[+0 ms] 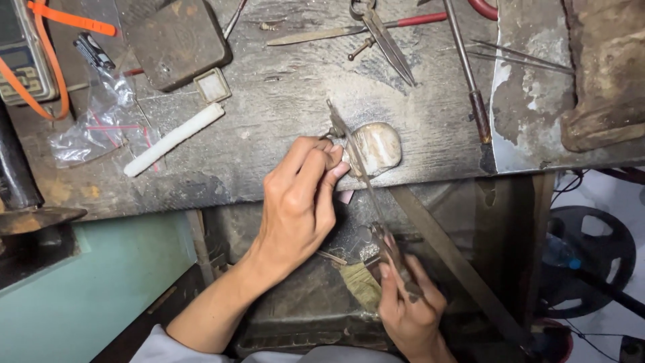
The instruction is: Sawing a metal jewelry component on a wooden bench pin at a jeweler's workbench.
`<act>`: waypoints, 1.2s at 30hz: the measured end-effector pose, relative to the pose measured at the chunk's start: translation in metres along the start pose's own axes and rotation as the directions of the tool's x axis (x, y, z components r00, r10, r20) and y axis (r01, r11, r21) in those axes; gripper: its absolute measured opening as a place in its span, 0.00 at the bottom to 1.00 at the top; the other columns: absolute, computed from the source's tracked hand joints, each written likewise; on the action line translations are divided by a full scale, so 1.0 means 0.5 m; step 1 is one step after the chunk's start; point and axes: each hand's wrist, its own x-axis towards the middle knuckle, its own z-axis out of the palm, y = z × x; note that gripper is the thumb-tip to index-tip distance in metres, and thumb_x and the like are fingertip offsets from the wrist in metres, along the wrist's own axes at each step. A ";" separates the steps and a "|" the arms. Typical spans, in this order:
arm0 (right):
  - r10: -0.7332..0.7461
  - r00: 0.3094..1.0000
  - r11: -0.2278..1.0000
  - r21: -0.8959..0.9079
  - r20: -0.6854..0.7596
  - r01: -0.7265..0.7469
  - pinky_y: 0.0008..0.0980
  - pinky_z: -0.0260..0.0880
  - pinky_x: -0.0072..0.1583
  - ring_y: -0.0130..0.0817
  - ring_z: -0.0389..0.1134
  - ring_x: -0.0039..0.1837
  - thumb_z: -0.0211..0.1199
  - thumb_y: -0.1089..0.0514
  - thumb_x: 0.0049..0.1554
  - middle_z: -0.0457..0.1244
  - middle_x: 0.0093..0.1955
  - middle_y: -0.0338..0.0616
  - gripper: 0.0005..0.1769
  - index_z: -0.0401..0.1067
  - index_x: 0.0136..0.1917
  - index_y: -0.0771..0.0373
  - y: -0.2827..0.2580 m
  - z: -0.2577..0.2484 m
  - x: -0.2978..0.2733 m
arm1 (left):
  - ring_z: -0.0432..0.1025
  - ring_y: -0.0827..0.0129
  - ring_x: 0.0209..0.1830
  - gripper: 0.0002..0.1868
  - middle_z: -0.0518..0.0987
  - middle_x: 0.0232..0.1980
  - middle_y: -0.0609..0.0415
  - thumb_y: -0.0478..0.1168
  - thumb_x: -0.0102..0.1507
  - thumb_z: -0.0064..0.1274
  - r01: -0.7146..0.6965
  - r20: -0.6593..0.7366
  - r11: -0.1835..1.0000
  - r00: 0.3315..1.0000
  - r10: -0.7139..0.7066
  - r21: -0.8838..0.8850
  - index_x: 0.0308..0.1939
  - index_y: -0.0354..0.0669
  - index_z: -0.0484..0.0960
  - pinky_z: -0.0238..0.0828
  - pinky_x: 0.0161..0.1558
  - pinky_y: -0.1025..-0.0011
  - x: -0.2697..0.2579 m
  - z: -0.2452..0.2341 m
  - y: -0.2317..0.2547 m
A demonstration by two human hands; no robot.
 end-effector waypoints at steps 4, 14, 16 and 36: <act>-0.034 0.998 0.995 0.099 0.060 0.028 0.34 0.77 0.57 0.44 0.77 0.53 0.58 0.69 0.62 0.70 0.57 0.60 0.13 0.73 0.59 0.79 -0.028 0.004 0.082 | 0.71 0.57 0.36 0.06 0.72 0.41 0.40 0.22 0.68 0.48 -0.003 0.008 1.000 1.000 0.003 -0.014 0.36 0.26 0.70 0.71 0.38 0.67 0.001 -0.001 0.005; 0.035 0.998 0.993 0.112 -0.056 -0.028 0.20 0.76 0.45 0.26 0.75 0.42 0.59 0.59 0.63 0.72 0.48 0.47 0.15 0.71 0.60 0.68 0.011 -0.023 -0.002 | 0.74 0.56 0.38 0.06 0.74 0.43 0.39 0.24 0.68 0.48 0.006 -0.024 0.999 1.000 -0.007 -0.037 0.35 0.24 0.72 0.74 0.40 0.68 -0.001 -0.001 0.001; -0.036 0.997 0.987 0.152 -0.068 0.046 0.14 0.78 0.43 0.18 0.75 0.40 0.58 0.55 0.66 0.73 0.47 0.42 0.19 0.66 0.68 0.61 0.043 -0.030 0.001 | 0.75 0.56 0.39 0.06 0.75 0.43 0.40 0.25 0.68 0.49 0.008 -0.050 0.999 0.999 -0.010 -0.043 0.36 0.24 0.74 0.75 0.42 0.69 -0.004 -0.001 0.000; -0.126 0.967 0.989 0.045 -0.223 0.140 0.19 0.68 0.32 0.23 0.66 0.30 0.56 0.60 0.66 0.70 0.39 0.48 0.21 0.69 0.63 0.81 0.150 0.007 0.061 | 0.81 0.60 0.44 0.08 0.85 0.44 0.44 0.29 0.63 0.62 0.025 -0.170 0.983 0.984 -0.056 -0.183 0.45 0.31 0.83 0.80 0.49 0.70 -0.025 -0.008 -0.020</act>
